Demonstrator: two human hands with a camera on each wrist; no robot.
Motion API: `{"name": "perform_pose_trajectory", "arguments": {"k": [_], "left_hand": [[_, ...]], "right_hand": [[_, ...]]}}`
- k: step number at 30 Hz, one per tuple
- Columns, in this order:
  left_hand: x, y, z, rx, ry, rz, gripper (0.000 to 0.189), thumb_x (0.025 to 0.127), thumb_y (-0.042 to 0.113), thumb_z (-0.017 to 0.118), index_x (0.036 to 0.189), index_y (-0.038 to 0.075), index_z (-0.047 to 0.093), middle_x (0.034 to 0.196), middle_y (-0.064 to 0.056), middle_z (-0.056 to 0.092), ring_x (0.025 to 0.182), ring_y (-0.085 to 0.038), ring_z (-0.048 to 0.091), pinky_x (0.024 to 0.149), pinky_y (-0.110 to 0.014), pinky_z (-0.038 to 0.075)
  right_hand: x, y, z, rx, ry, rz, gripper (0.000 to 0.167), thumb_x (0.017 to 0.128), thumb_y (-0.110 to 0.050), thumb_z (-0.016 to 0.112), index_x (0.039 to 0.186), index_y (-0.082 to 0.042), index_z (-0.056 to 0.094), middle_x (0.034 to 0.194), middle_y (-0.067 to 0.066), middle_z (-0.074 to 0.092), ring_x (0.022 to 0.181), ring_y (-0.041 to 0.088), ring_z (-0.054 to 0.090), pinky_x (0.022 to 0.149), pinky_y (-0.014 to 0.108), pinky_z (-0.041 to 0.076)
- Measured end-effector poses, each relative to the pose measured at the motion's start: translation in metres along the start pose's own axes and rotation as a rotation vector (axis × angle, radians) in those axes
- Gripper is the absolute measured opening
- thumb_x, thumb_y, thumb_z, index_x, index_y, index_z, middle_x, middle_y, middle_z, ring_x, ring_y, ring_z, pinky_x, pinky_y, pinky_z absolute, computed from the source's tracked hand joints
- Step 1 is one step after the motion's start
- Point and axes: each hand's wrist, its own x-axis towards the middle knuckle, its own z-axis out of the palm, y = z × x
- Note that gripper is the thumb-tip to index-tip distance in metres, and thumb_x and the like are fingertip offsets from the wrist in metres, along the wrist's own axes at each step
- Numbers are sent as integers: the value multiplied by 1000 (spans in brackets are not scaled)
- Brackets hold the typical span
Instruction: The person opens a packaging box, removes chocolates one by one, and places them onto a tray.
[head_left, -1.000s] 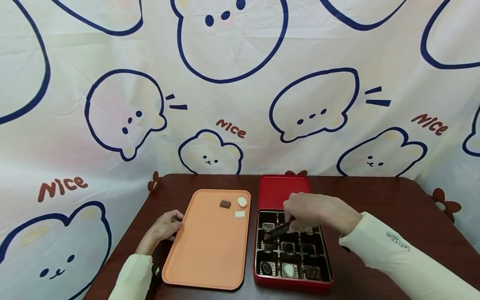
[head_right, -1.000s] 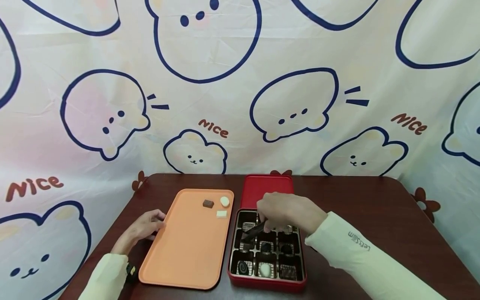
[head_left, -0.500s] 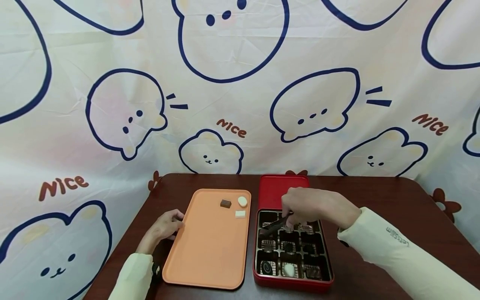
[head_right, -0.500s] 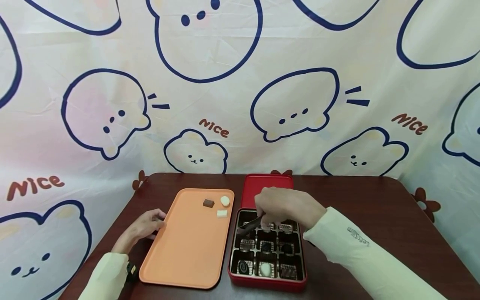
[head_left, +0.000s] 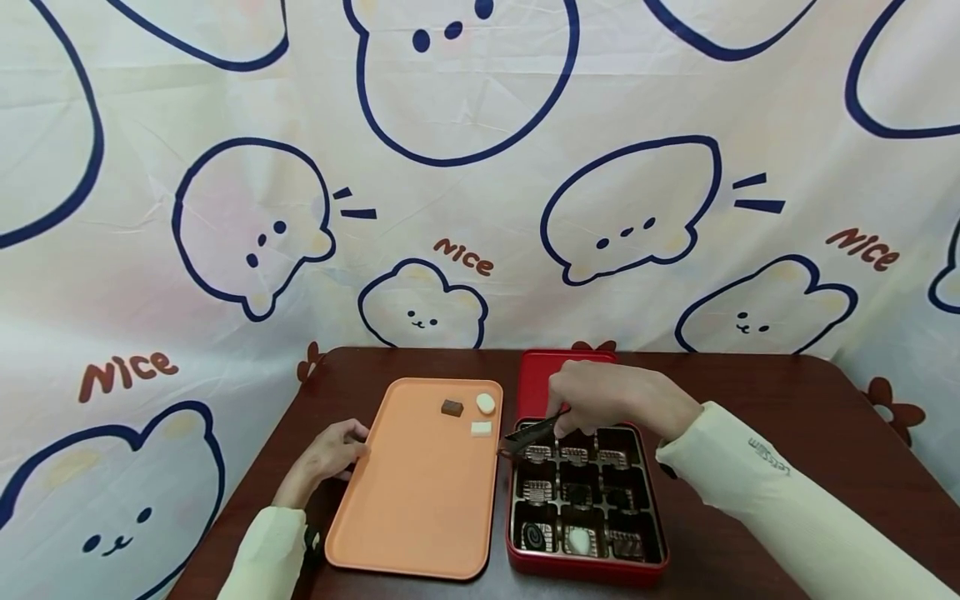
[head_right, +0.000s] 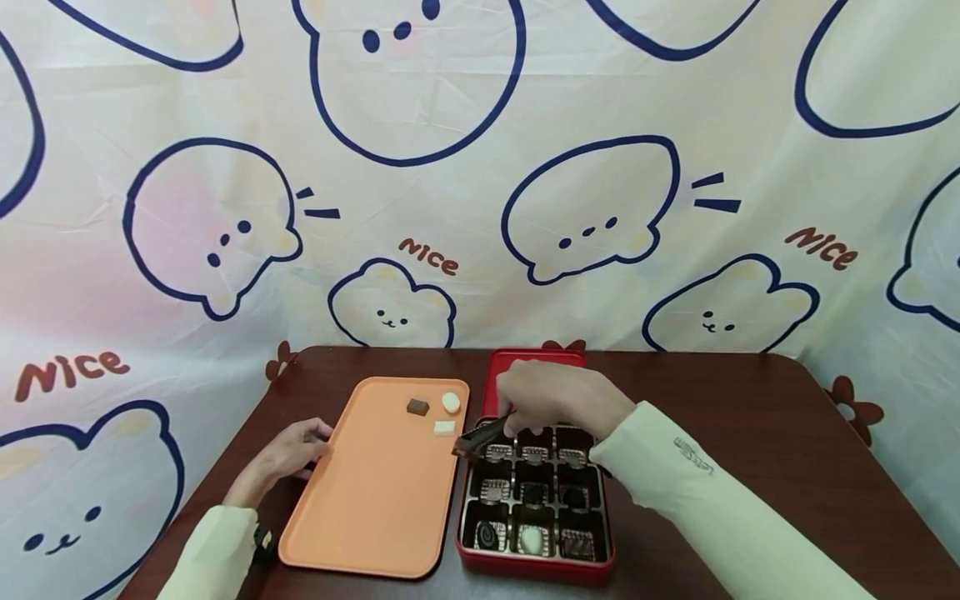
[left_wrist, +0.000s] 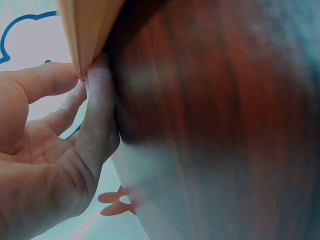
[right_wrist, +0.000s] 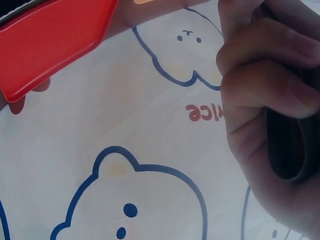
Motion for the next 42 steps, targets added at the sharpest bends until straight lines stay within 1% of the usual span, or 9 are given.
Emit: {"name": "perform_pose_trajectory", "arguments": {"k": [4,10,18,26,29,31,36,39,42], "left_hand": [[-1,0,1,-8,-6,1,17,95,6,58,110,-2,59,95,-13,66,81,-21,67,66,-42,58],[1,-2,0,-11,-4,4,16,95,6,58,109,-1,60,95,-13,66,80,-21,66,65,-41,58],[0,0,0,-6,2,10,17,95,6,58,110,-2,59,95,-14,66,79,-21,66,65,-42,58],[0,0,0,1,-1,9,17,95,6,58,110,-2,59,95,-12,67,80,-21,67,65,-42,58],[0,1,-1,-1,-5,7,17,95,6,58,110,-2,59,95,-13,67,81,-21,67,65,-42,58],[-1,1,-1,0,-5,5,17,95,6,58,110,-2,59,95,-12,67,81,-20,67,65,-42,59],[-1,2,-2,-3,2,5,17,95,6,58,110,-1,59,95,-12,67,81,-21,67,65,-42,59],[-1,2,-1,-3,3,3,16,96,7,59,110,-1,60,95,-12,67,81,-21,67,65,-42,59],[-2,2,0,-1,7,-3,16,95,7,59,110,-1,60,95,-12,67,81,-21,67,65,-42,59]], "right_hand": [[9,2,1,20,12,-29,11,90,-18,74,83,-23,79,58,-6,63,50,9,58,57,26,49],[22,6,2,15,34,-67,14,91,-20,73,78,-25,77,58,-10,64,54,9,62,62,27,49],[40,9,5,13,47,-109,19,93,-19,71,76,-25,75,59,-3,66,49,6,51,54,24,41],[57,4,8,18,67,-97,9,92,-20,72,88,-20,81,59,1,65,48,7,47,56,24,41],[65,0,10,15,72,-110,8,92,-20,72,89,-20,80,66,5,69,49,6,49,57,24,43],[70,-2,11,11,78,-123,9,92,-20,73,85,-21,79,70,6,71,50,6,49,57,24,43],[82,-6,14,11,75,-117,14,92,-19,72,79,-20,76,70,6,70,52,9,54,56,23,42],[89,-8,17,25,67,-97,10,92,-19,72,86,-18,79,71,4,71,58,16,64,57,23,44],[94,-9,19,42,68,-83,9,92,-18,72,93,-16,80,75,6,72,62,19,68,57,22,45]]}}
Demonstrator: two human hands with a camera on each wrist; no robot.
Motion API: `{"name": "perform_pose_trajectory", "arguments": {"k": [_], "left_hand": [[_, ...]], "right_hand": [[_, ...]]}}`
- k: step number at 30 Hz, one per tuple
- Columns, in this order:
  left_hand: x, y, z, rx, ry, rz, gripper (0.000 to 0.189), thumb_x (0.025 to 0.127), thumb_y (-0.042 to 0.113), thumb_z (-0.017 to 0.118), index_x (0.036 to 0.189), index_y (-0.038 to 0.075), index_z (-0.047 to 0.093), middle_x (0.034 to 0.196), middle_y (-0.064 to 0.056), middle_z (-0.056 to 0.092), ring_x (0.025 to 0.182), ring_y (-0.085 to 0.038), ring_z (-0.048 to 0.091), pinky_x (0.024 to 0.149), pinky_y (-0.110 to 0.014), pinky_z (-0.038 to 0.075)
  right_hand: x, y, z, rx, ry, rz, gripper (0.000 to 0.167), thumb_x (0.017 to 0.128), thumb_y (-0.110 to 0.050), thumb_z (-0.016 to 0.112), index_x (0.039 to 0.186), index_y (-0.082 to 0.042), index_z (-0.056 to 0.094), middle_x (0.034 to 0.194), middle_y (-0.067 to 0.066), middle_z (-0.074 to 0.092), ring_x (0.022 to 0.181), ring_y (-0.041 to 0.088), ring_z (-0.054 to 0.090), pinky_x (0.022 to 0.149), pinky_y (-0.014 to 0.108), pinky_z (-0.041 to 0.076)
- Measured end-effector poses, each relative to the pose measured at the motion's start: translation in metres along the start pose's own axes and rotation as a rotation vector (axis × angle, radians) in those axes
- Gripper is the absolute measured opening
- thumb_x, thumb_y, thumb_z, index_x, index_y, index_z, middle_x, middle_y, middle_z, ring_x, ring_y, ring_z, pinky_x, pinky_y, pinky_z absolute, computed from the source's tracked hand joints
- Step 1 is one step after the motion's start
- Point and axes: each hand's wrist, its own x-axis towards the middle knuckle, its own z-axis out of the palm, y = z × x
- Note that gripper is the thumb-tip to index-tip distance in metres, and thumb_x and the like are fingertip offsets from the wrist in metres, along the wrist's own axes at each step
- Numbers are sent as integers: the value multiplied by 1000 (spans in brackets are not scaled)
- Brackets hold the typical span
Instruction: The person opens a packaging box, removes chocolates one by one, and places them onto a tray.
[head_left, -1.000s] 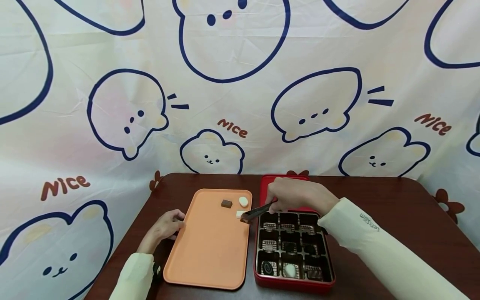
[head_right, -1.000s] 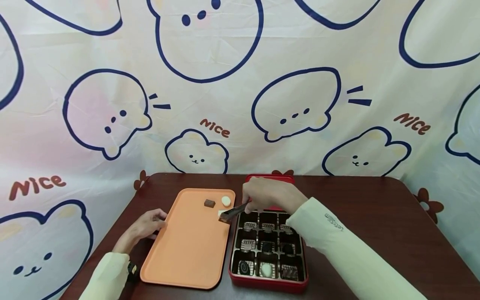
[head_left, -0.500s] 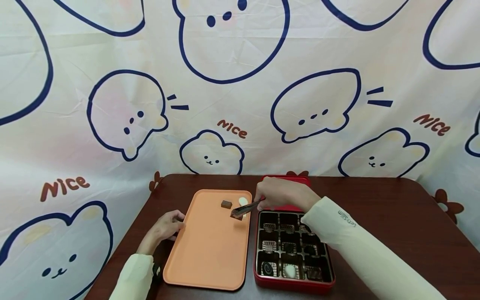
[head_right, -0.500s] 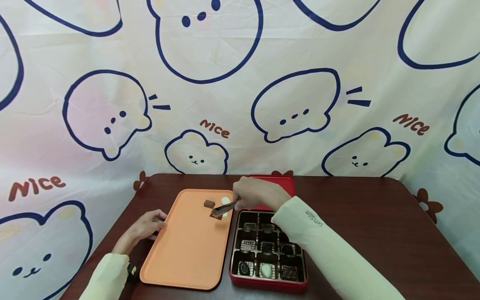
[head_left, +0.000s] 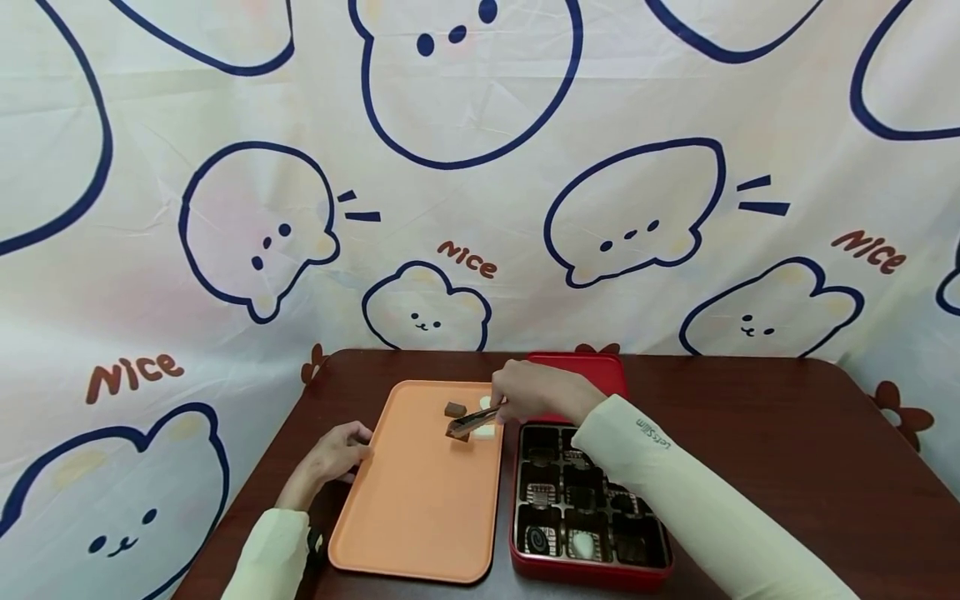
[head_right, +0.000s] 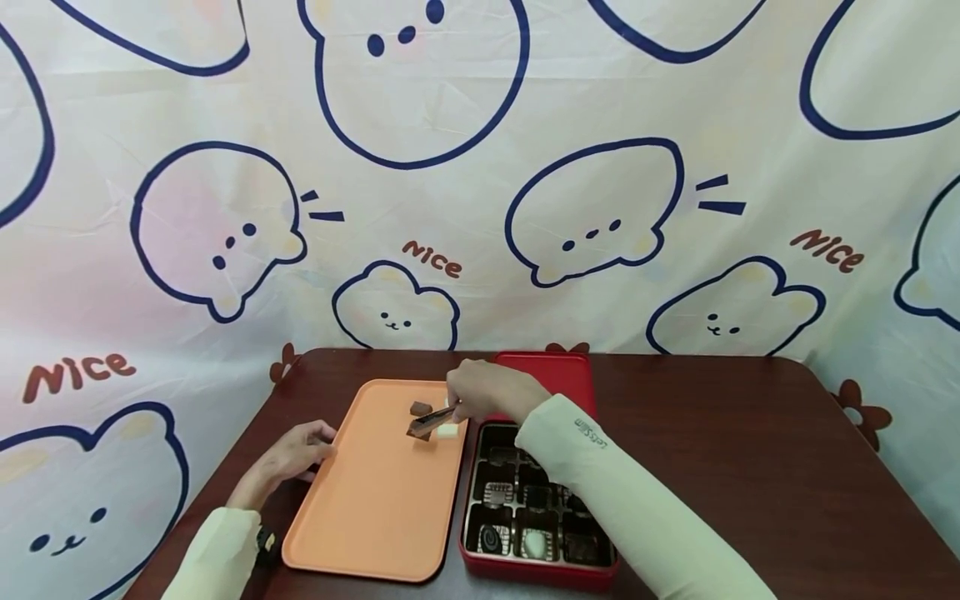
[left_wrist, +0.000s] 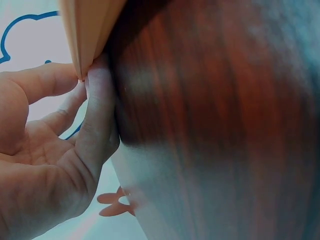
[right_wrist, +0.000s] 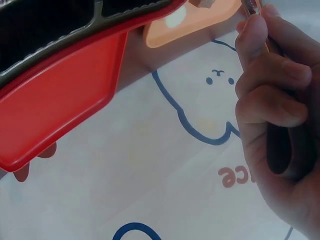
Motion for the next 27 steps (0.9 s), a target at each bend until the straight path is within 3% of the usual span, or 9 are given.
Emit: {"name": "perform_pose_trajectory", "arguments": {"k": [7,21,27], "left_hand": [[0,1,0,-11,-2,-1,17,96,7,59,110,0,60,96,-12,68,82,-21,67,64,-41,58],[-1,-1,-1,-12,-7,-8,17,96,7,58,111,-1,60,96,-12,68,82,-21,68,66,-42,59],[1,-2,-1,-19,-13,1,17,96,6,58,111,-1,59,96,-13,68,81,-22,68,65,-42,59]], "right_hand": [[8,0,5,-27,1,5,10,92,-19,72,88,-19,80,64,3,67,48,8,48,53,22,41],[19,2,15,-44,15,1,18,93,-17,71,79,-9,79,52,-4,55,42,7,43,46,20,34],[22,0,18,-22,4,38,19,93,-17,71,78,-8,78,55,2,58,44,7,45,48,21,35]]}}
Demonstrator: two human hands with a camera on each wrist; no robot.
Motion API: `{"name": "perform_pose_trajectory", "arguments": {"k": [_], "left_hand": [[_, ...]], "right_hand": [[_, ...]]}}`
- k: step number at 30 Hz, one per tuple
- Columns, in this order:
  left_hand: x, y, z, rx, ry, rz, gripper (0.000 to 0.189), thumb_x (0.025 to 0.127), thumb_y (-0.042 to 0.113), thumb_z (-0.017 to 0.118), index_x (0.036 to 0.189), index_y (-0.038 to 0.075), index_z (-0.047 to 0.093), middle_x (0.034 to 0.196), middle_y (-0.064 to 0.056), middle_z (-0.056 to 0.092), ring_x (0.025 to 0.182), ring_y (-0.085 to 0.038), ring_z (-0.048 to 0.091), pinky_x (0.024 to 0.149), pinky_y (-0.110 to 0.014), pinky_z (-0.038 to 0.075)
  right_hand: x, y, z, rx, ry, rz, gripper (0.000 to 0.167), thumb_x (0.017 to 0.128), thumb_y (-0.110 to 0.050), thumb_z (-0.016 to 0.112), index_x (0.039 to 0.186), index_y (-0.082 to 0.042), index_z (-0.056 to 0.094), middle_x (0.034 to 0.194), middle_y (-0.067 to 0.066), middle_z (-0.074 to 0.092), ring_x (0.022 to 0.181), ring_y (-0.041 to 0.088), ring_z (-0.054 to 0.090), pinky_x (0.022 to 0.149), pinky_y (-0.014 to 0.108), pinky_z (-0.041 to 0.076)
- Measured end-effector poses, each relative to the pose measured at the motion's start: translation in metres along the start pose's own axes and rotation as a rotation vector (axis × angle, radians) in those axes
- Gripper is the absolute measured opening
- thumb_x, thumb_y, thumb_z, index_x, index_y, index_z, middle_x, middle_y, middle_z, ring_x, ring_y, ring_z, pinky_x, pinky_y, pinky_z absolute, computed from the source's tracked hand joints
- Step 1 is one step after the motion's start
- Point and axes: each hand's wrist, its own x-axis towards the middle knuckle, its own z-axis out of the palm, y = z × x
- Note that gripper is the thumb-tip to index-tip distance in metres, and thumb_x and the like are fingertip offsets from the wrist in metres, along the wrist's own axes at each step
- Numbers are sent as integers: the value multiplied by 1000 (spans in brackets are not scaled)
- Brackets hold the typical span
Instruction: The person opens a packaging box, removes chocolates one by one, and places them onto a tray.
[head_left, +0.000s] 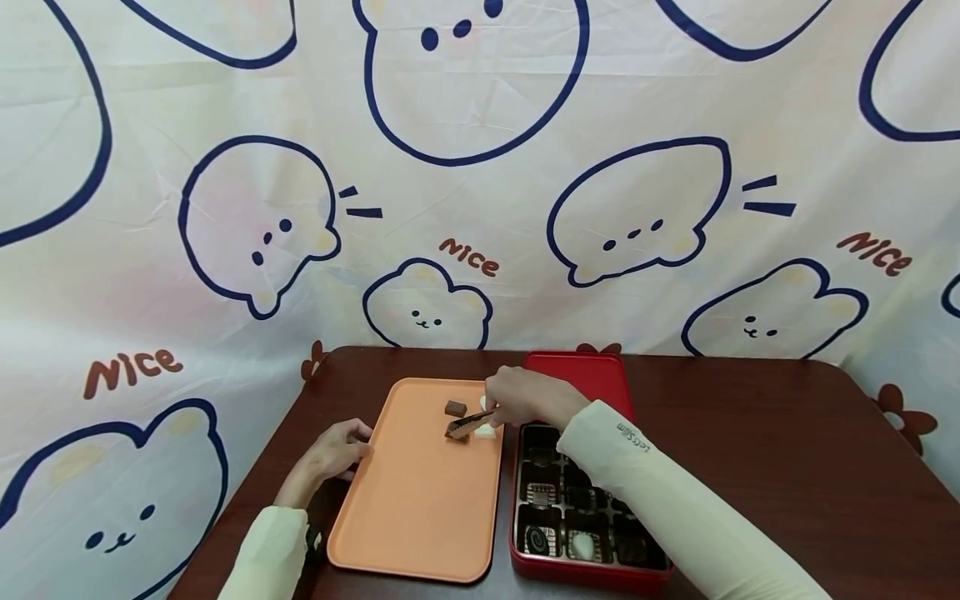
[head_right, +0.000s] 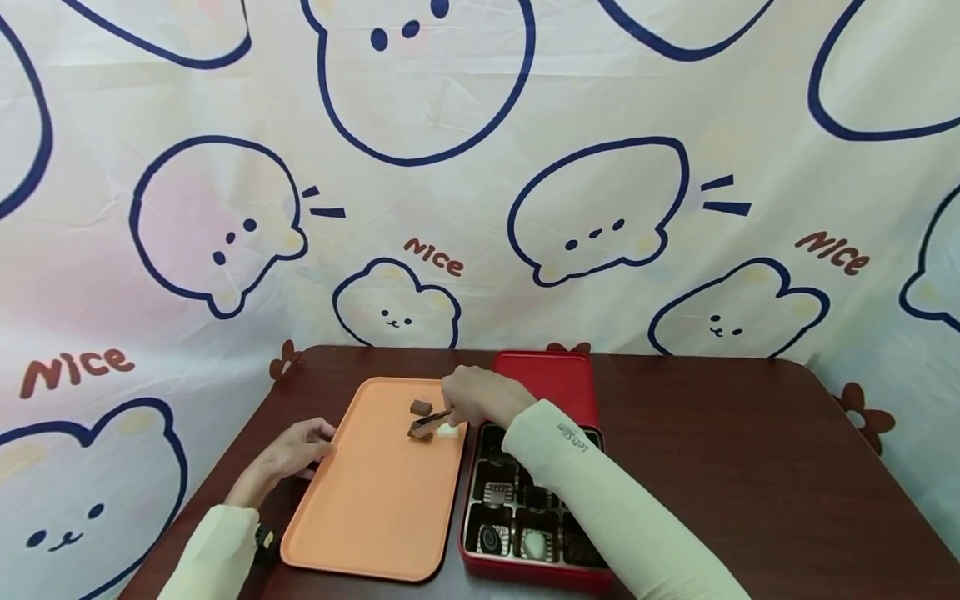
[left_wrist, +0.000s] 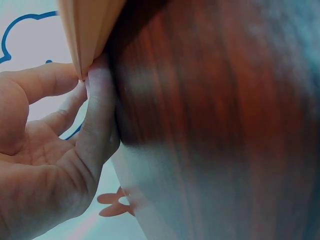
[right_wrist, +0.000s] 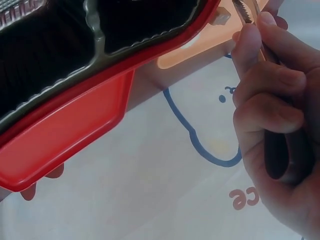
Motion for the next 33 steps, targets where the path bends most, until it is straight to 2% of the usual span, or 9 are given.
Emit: {"name": "perform_pose_trajectory", "arguments": {"k": [4,8,12,16,23,30,33], "left_hand": [[1,0,-1,-3,-6,13,17,96,6,57,111,-2,59,96,-14,67,81,-22,68,66,-42,59],[2,2,1,-4,-12,14,18,96,7,58,111,-2,59,96,-14,67,81,-22,68,66,-42,59],[2,3,2,5,-10,14,18,96,7,59,111,-3,59,96,-14,67,81,-22,67,65,-43,59],[1,3,2,3,-5,13,17,96,6,58,110,-3,59,94,-14,67,80,-22,67,65,-42,59],[1,2,2,7,4,6,17,95,6,59,110,-2,60,94,-13,67,79,-21,67,64,-41,59],[1,2,2,3,-5,9,17,95,6,59,110,-2,59,95,-15,67,81,-23,67,64,-42,59],[1,1,2,-2,2,0,16,95,6,59,110,-1,60,95,-14,67,80,-22,68,65,-42,59]], "right_hand": [[2,-1,1,-12,8,27,14,92,-18,71,84,-10,79,63,4,63,47,8,50,49,20,38],[1,-2,3,-35,9,50,13,92,-18,72,85,-9,79,64,3,64,48,7,49,49,20,36],[0,-2,4,-22,14,63,7,90,-17,74,92,-13,80,75,2,69,52,9,59,52,21,42],[0,-3,6,2,19,66,13,89,-18,75,100,-14,79,84,0,71,61,14,68,56,22,49],[-5,-1,2,-37,42,43,23,91,-21,74,112,-14,77,92,-1,73,60,7,60,60,22,50],[-31,9,-11,-31,62,-36,11,92,-24,72,92,-17,80,61,-6,60,50,6,44,53,23,38],[-47,16,-15,18,61,-51,10,93,-24,71,94,-19,80,57,-7,58,48,6,46,52,23,39]]}}
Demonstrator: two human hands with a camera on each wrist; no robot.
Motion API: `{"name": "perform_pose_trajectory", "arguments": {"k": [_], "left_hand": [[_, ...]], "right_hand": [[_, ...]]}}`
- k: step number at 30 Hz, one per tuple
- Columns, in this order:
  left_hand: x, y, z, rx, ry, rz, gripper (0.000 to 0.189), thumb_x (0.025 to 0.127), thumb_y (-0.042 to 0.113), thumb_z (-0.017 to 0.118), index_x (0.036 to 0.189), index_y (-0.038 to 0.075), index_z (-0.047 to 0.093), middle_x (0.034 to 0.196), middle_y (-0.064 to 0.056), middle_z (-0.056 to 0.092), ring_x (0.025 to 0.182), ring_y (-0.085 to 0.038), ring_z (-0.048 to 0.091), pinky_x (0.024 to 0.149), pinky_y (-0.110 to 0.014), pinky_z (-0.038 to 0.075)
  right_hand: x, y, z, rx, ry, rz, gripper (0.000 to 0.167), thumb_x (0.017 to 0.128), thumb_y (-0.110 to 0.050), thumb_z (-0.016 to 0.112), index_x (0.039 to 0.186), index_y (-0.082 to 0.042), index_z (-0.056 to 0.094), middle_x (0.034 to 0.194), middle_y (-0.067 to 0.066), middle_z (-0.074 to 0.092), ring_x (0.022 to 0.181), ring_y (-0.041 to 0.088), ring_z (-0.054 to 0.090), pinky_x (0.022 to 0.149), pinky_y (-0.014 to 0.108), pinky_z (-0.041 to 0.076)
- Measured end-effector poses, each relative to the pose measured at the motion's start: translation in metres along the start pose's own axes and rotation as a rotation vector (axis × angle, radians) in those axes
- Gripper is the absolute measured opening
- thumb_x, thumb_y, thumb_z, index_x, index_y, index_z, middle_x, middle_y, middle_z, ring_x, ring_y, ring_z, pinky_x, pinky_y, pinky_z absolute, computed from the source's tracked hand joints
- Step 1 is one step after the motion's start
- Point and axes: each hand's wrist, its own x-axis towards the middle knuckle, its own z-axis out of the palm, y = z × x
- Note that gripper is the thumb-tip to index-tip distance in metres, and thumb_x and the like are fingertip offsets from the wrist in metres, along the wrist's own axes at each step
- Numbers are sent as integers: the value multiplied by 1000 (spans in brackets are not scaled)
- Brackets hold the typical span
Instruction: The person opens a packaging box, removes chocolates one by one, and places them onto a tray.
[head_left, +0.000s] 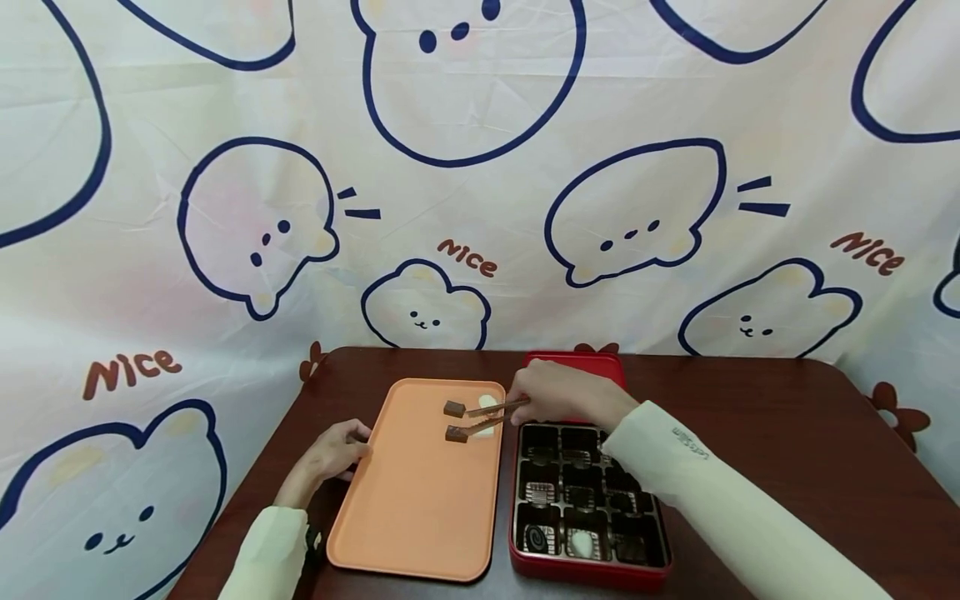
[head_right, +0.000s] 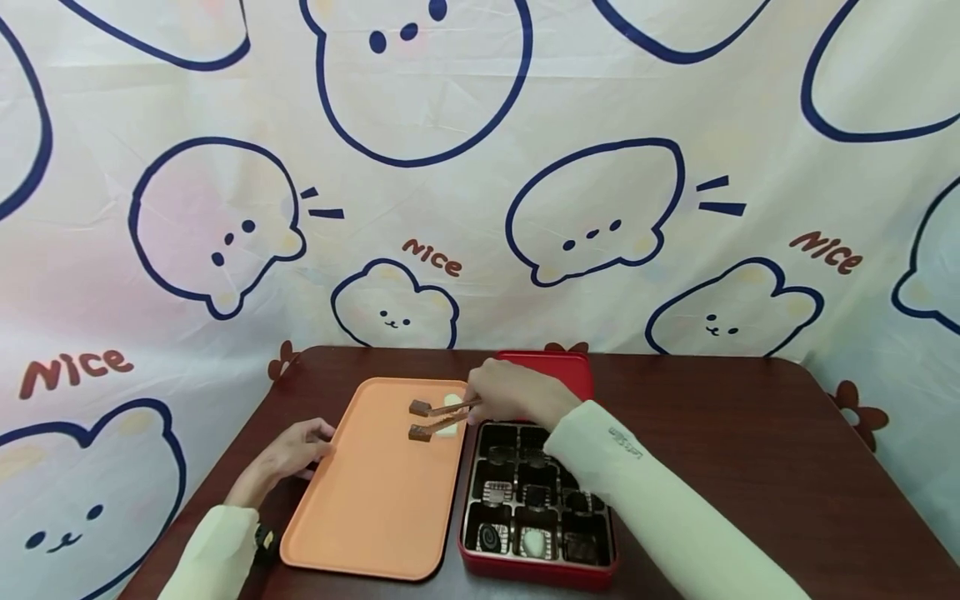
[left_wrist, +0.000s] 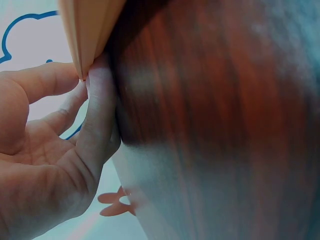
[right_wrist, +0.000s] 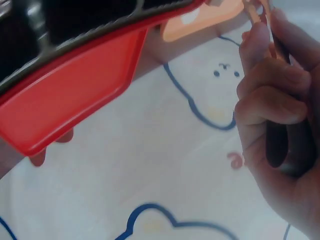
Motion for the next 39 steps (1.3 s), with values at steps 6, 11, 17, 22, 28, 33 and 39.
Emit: {"name": "perform_pose_trajectory", "arguments": {"k": [6,11,17,22,28,33,39], "left_hand": [[0,-1,-1,6,-2,2,17,95,6,58,110,-2,60,94,-14,67,80,-22,67,65,-42,59],[0,-2,-1,18,9,-3,17,95,6,58,110,-2,59,94,-13,67,79,-21,67,65,-42,59],[-1,-1,0,23,10,-10,17,95,6,58,110,-1,59,94,-13,68,78,-21,67,65,-42,59],[0,0,0,27,10,-6,16,95,6,58,110,-2,59,93,-12,68,77,-20,66,64,-41,59],[1,0,0,32,12,-3,16,96,6,58,110,-2,59,94,-12,68,78,-20,66,64,-41,59],[1,1,1,33,13,-8,17,96,6,59,111,-2,59,95,-13,68,79,-20,67,65,-42,59],[0,2,0,39,14,-17,17,96,7,59,111,-1,59,94,-12,68,78,-20,66,64,-40,58]], "right_hand": [[-33,12,-5,10,2,15,10,92,-27,72,98,-24,79,60,-11,60,52,5,52,55,24,43],[-55,19,-6,3,-5,57,23,91,-28,73,112,-20,78,71,-14,66,55,5,60,64,26,49],[-81,29,-8,37,-20,62,31,91,-25,73,120,-14,74,95,-4,76,58,0,63,72,26,53],[-103,37,-10,86,-42,85,32,90,-26,74,120,-16,74,100,-3,76,64,2,65,68,26,53],[-122,40,-15,145,-76,133,29,89,-25,75,117,-18,75,76,-13,70,55,8,63,67,26,53],[-130,36,-17,148,-103,172,27,86,-25,77,112,-18,77,77,-13,70,56,9,63,72,28,55],[-134,35,-12,142,-114,187,29,83,-22,80,110,-14,77,82,-11,71,51,11,60,74,30,57]]}}
